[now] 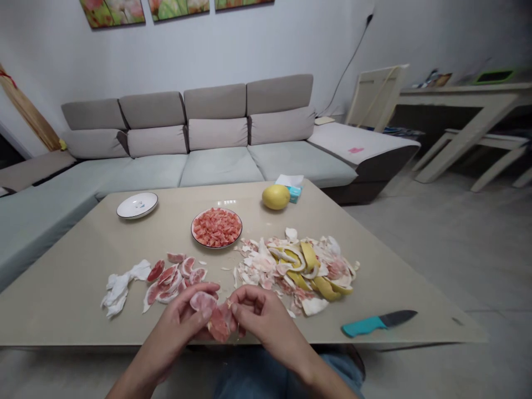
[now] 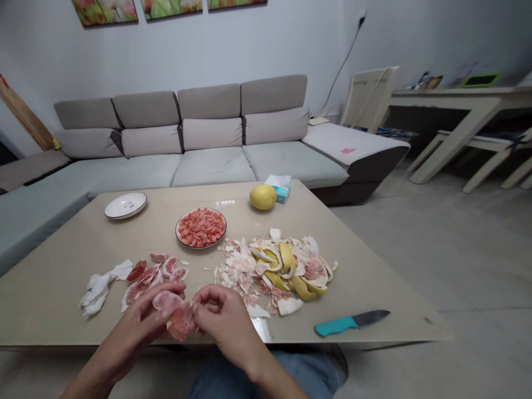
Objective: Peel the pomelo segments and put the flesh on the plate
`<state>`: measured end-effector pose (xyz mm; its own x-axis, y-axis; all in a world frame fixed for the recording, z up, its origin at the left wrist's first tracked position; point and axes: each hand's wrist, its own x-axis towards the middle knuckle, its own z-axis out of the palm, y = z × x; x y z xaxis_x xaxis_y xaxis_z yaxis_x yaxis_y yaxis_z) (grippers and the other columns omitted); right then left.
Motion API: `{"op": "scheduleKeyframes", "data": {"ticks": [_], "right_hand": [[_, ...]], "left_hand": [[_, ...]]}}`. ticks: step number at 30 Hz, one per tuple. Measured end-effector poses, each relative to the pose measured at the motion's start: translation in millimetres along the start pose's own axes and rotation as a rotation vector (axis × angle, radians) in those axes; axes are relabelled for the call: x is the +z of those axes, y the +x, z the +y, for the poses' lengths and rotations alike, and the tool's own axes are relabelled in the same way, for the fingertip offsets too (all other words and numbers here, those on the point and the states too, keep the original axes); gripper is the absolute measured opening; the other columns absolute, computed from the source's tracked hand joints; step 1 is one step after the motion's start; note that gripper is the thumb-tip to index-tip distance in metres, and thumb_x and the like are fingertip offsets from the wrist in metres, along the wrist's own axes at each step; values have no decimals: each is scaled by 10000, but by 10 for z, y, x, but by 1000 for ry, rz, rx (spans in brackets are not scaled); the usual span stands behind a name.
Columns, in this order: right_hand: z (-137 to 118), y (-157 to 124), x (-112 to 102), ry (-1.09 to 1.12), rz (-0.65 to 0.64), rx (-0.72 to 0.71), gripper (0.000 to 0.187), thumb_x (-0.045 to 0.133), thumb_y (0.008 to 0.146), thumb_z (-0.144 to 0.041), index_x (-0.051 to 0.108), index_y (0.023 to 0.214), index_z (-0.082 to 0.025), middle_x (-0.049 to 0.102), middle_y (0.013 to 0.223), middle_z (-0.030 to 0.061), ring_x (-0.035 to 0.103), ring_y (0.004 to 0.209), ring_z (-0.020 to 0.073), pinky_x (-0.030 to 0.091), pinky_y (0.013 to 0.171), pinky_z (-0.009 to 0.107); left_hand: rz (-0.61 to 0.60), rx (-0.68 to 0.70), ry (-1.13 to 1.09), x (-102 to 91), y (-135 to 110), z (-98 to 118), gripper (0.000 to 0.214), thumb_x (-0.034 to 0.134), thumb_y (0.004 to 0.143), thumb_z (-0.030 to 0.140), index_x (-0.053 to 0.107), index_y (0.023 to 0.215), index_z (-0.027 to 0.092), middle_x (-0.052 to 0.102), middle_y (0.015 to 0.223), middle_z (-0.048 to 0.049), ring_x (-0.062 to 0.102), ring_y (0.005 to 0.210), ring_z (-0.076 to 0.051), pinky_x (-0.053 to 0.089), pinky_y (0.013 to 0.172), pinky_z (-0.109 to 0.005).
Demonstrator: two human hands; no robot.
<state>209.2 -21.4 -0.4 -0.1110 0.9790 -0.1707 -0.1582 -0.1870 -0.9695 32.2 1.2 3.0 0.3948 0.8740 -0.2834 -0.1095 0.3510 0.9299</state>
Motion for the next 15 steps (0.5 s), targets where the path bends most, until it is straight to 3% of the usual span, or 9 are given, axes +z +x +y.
{"op": "scheduleKeyframes", "data": {"ticks": [5, 9, 15], "right_hand": [[26, 30, 23, 97, 1, 33, 247, 721, 665, -372, 587, 689, -166, 592, 507, -39, 531, 472, 103, 427, 523, 228], [92, 64, 60, 286, 40, 57, 276, 758, 654, -370, 594, 691, -150, 584, 515, -45, 504, 466, 79, 424, 507, 201], [141, 40, 119, 546, 81, 83, 307, 822, 639, -357, 632, 721, -130, 588, 567, -33, 498, 492, 61, 449, 515, 174]], "left_hand": [[-58, -67, -60, 44, -30, 6, 445, 753, 719, 442, 644, 1097, 235, 726, 886, -82, 697, 744, -244, 553, 670, -363], [-25, 30, -67, 38, -23, -18, 392, 772, 709, 413, 660, 1024, 208, 724, 834, -55, 692, 736, -202, 537, 736, -312], [15, 103, 17, -42, -25, -70, 391, 757, 741, 374, 672, 1096, 233, 729, 1005, -56, 675, 886, -205, 532, 791, -272]]}}
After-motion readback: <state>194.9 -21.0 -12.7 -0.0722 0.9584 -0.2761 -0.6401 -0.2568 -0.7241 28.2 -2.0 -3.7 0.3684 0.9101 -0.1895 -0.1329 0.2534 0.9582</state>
